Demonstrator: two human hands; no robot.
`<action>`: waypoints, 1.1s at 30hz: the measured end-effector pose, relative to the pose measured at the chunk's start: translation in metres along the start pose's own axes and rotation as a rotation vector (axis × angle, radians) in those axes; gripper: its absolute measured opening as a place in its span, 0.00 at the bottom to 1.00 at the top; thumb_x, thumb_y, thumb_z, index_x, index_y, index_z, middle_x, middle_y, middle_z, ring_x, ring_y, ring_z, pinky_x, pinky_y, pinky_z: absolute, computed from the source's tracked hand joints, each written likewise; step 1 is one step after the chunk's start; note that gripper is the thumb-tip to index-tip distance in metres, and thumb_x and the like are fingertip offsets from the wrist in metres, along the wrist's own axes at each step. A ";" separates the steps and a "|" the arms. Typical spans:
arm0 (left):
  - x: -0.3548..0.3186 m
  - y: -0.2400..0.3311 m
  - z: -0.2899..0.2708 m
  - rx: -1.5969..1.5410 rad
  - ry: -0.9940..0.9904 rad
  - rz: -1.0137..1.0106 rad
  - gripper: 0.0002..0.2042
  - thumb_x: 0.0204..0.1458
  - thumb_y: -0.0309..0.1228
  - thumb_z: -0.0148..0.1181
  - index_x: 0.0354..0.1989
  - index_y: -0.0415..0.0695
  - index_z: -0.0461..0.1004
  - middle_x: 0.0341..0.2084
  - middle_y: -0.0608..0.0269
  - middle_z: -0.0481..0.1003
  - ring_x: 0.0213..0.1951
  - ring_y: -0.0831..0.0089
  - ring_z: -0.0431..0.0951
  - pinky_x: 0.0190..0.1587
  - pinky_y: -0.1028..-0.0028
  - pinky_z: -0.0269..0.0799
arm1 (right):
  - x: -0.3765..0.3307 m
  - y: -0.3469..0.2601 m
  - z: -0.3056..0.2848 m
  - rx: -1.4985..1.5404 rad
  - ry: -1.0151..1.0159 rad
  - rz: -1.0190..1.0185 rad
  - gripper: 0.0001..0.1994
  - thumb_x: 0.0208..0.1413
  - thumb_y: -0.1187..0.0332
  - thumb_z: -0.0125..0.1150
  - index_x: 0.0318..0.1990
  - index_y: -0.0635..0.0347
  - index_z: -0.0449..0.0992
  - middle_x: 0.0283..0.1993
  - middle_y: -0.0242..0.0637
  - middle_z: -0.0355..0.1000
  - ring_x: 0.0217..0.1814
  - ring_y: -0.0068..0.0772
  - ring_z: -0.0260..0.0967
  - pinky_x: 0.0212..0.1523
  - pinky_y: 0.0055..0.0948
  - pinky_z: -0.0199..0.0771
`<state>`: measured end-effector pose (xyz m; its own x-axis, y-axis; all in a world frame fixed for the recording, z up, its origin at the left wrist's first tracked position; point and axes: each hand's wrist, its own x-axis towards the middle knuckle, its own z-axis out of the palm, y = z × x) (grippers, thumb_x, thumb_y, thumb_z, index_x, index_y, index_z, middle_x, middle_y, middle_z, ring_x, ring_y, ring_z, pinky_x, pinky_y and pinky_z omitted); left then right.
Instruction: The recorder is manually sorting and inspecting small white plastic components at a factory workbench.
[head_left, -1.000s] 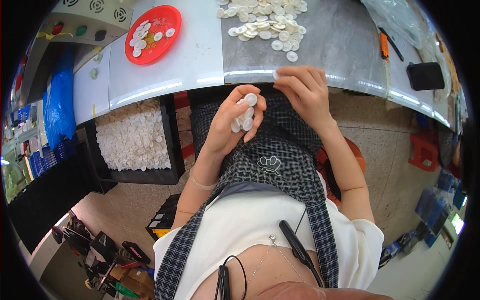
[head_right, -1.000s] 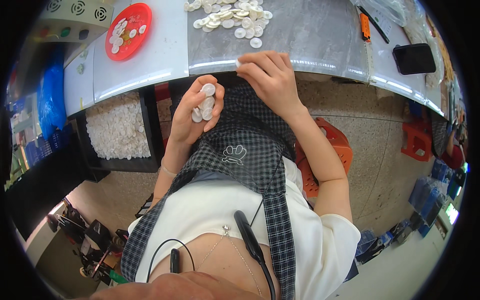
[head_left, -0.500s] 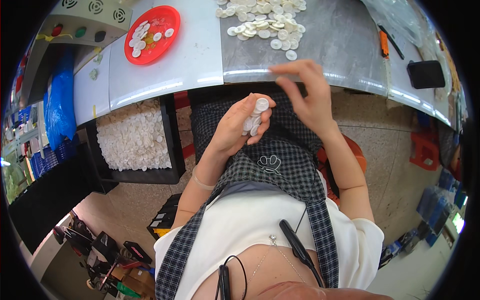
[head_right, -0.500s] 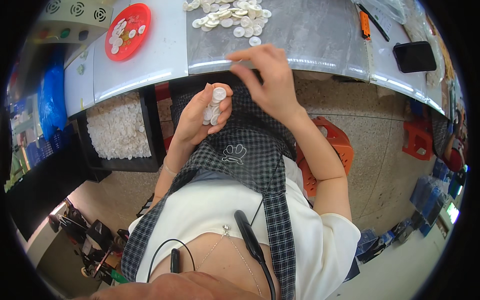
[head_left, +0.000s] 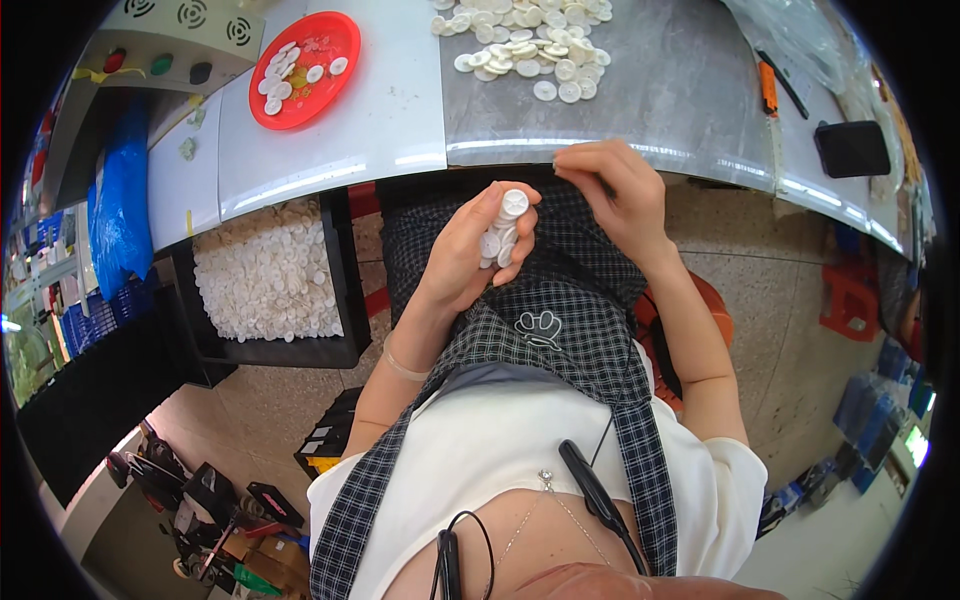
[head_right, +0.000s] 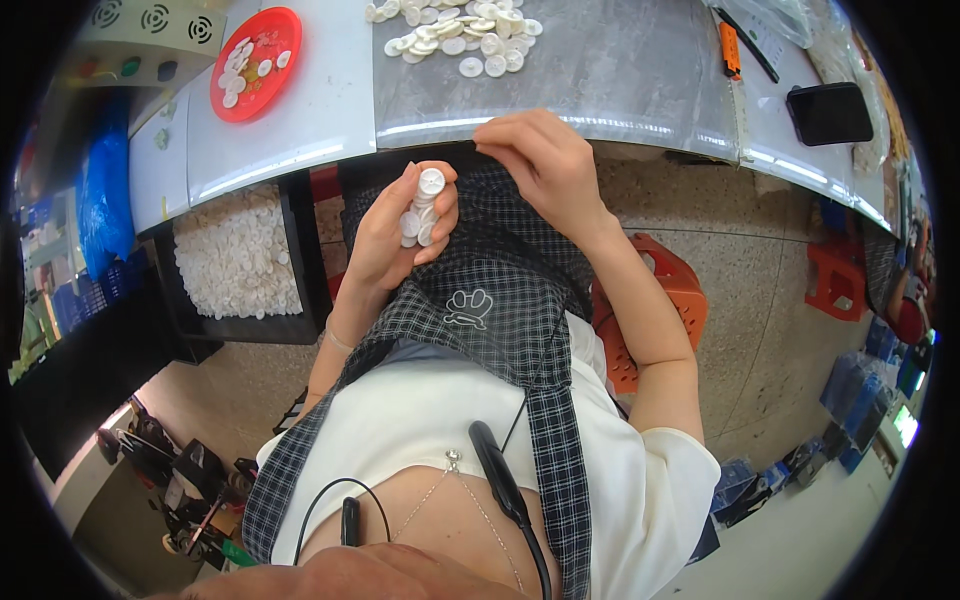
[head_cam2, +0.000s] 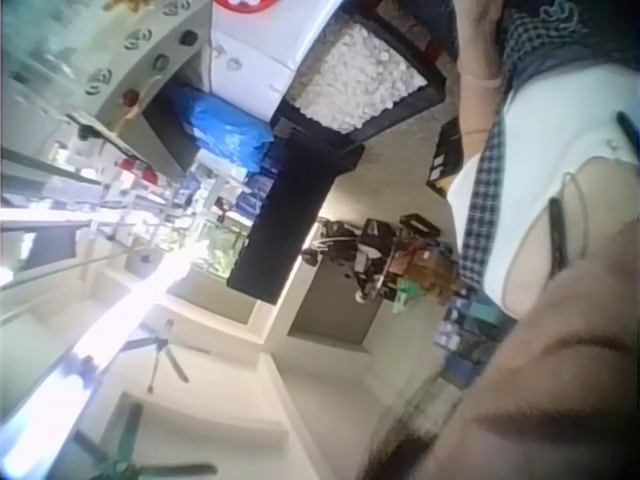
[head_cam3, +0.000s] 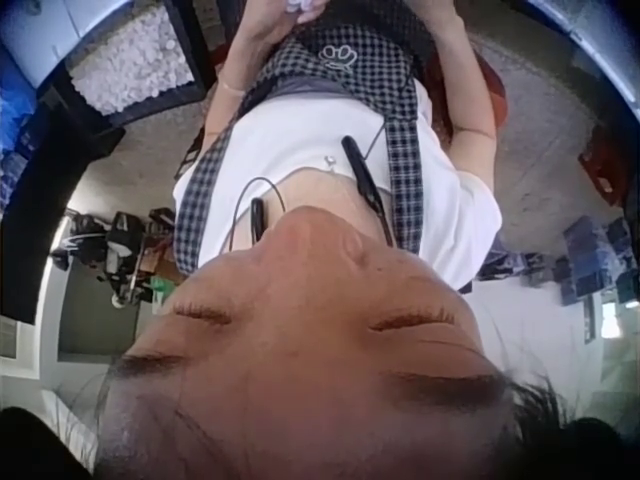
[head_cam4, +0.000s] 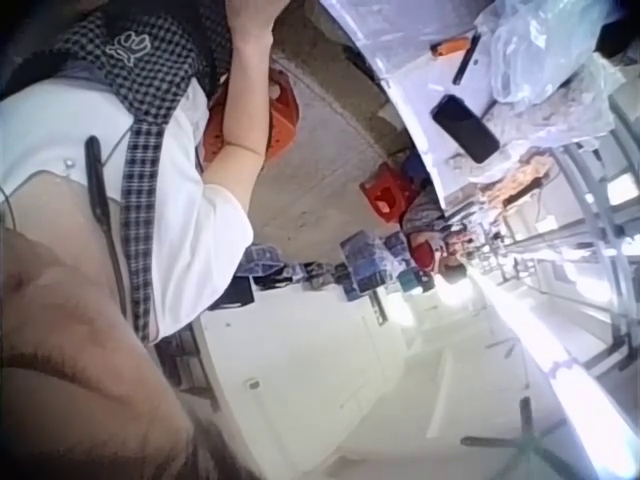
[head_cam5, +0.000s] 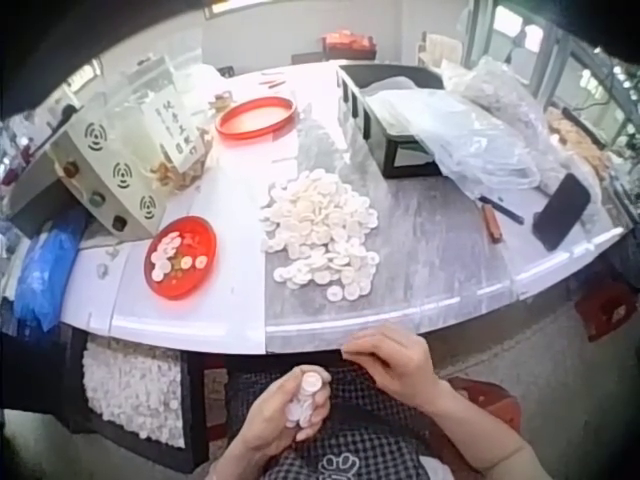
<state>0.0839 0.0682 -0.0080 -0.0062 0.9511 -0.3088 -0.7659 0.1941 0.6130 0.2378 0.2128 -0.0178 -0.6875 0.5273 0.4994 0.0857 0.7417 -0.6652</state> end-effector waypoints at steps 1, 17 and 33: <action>0.000 0.000 0.000 0.001 0.000 -0.001 0.20 0.68 0.43 0.38 0.50 0.38 0.68 0.29 0.66 0.70 0.24 0.81 0.69 0.16 0.84 0.62 | -0.001 -0.004 0.001 0.204 0.016 0.148 0.07 0.51 0.81 0.65 0.37 0.62 0.78 0.39 0.34 0.78 0.40 0.27 0.75 0.41 0.26 0.75; -0.002 -0.002 0.000 0.064 -0.077 0.022 0.23 0.67 0.50 0.39 0.50 0.40 0.67 0.30 0.65 0.70 0.26 0.81 0.70 0.16 0.84 0.63 | 0.018 -0.042 0.009 0.372 -0.082 0.361 0.11 0.58 0.75 0.60 0.48 0.62 0.73 0.38 0.35 0.80 0.42 0.24 0.75 0.49 0.25 0.70; -0.001 0.003 0.001 -0.093 -0.124 0.078 0.18 0.67 0.44 0.39 0.44 0.40 0.67 0.30 0.61 0.69 0.25 0.79 0.70 0.16 0.83 0.62 | 0.025 0.008 0.011 -0.210 0.053 -0.160 0.08 0.47 0.74 0.69 0.36 0.56 0.80 0.40 0.26 0.79 0.41 0.31 0.70 0.41 0.29 0.72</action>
<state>0.0821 0.0683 -0.0049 0.0068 0.9859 -0.1672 -0.8225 0.1006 0.5597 0.2138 0.2273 -0.0170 -0.6661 0.4133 0.6209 0.1302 0.8841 -0.4487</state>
